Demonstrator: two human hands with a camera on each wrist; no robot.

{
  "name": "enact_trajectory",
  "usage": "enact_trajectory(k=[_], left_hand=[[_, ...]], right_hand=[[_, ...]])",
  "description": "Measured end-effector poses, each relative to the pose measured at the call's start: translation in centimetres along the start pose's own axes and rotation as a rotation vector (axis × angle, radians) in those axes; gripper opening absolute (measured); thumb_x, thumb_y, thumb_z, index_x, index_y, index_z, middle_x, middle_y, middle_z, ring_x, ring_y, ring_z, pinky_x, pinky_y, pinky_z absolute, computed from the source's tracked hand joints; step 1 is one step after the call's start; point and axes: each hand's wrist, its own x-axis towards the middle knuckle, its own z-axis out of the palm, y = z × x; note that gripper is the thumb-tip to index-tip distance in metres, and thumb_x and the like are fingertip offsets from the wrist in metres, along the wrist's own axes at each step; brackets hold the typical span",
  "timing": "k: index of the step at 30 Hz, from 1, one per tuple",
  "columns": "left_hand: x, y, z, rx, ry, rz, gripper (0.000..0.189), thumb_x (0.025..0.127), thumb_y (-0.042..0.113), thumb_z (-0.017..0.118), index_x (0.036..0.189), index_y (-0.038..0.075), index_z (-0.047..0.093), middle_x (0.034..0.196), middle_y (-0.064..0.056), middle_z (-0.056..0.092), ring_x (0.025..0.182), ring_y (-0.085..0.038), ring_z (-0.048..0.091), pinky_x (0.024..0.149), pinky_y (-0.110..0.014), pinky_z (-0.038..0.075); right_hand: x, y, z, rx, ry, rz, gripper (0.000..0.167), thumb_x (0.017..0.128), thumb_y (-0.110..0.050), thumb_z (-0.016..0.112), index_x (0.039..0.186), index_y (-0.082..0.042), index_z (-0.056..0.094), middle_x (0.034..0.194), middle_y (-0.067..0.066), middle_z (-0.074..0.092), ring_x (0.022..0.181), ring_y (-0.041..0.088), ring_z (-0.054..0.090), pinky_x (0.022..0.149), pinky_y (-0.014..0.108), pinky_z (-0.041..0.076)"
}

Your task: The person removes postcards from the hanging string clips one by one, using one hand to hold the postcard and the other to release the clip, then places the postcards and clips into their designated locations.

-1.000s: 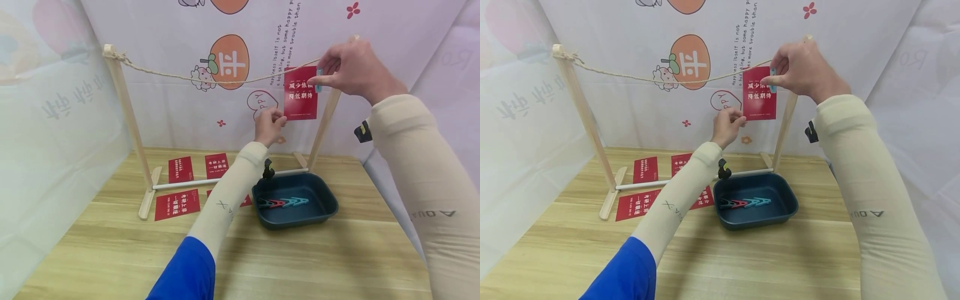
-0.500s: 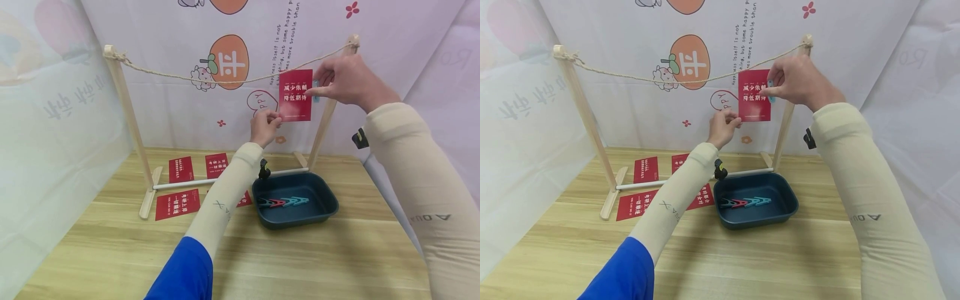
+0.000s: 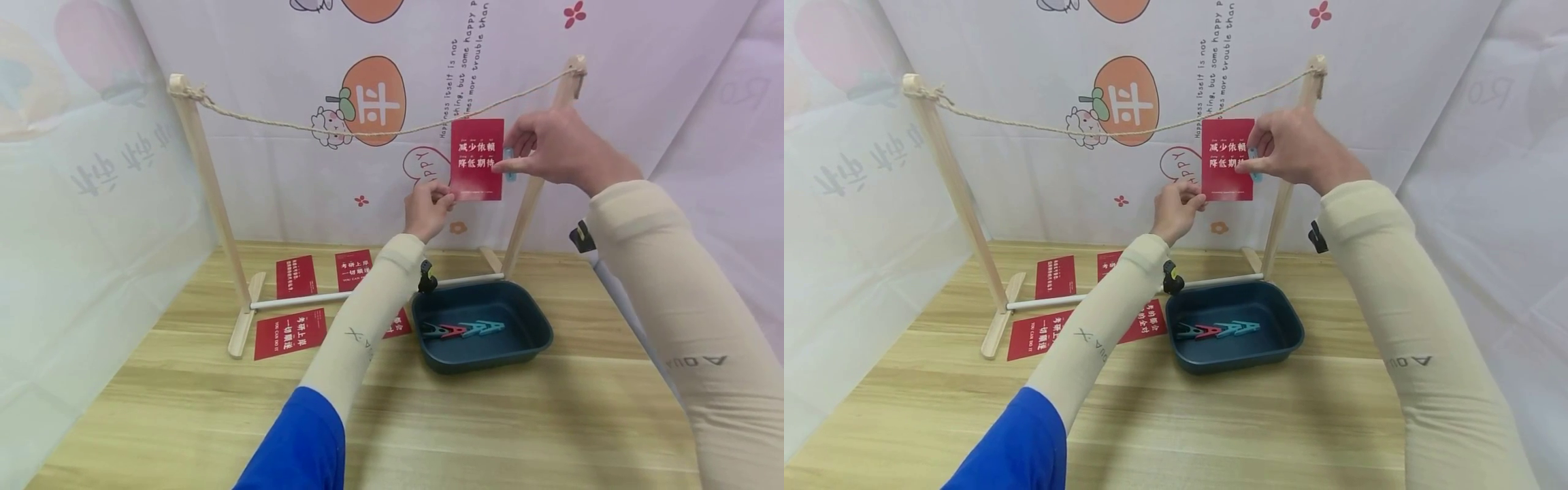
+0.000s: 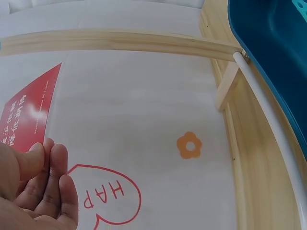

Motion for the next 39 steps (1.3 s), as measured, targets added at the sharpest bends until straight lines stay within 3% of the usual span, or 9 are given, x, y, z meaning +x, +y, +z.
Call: enact_trajectory(k=[4, 8, 24, 39], left_hand=[[0.0, -0.3, -0.1, 0.001, 0.005, -0.011, 0.014, 0.104, 0.016, 0.068, 0.110, 0.007, 0.076, 0.102, -0.006, 0.080, 0.091, -0.013, 0.076, 0.079, -0.021, 0.059], [0.0, -0.6, -0.2, 0.004, 0.008, -0.014, 0.014, 0.104, 0.015, 0.068, 0.112, 0.007, 0.076, 0.103, -0.006, 0.080, 0.092, -0.013, 0.076, 0.080, -0.022, 0.061], [-0.8, -2.3, -1.1, -0.009, -0.009, -0.066, 0.016, 0.106, 0.016, 0.065, 0.116, 0.006, 0.074, 0.107, -0.007, 0.078, 0.099, -0.016, 0.076, 0.085, -0.026, 0.062], [-1.2, -4.2, -1.9, -0.012, -0.010, -0.124, 0.018, 0.105, 0.015, 0.066, 0.116, 0.005, 0.075, 0.108, -0.009, 0.079, 0.099, -0.018, 0.077, 0.089, -0.030, 0.063]], right_hand=[[-0.2, -0.1, 0.6, 0.024, -0.021, -0.010, 0.044, 0.088, -0.032, 0.088, 0.117, -0.002, 0.074, 0.107, 0.018, 0.077, 0.092, 0.028, 0.072, 0.088, 0.035, 0.062], [-0.5, -0.1, 1.1, 0.040, -0.054, -0.010, 0.044, 0.087, -0.031, 0.088, 0.118, -0.002, 0.073, 0.107, 0.018, 0.076, 0.092, 0.028, 0.072, 0.091, 0.048, 0.065], [-1.6, 0.3, 3.6, 0.048, -0.164, 0.000, 0.040, 0.086, -0.027, 0.090, 0.113, -0.001, 0.073, 0.102, 0.017, 0.076, 0.090, 0.027, 0.070, 0.086, 0.046, 0.065], [-2.4, 0.4, 5.8, 0.067, -0.211, 0.003, 0.039, 0.085, -0.029, 0.091, 0.111, -0.006, 0.074, 0.102, 0.011, 0.077, 0.090, 0.023, 0.071, 0.088, 0.044, 0.066]])
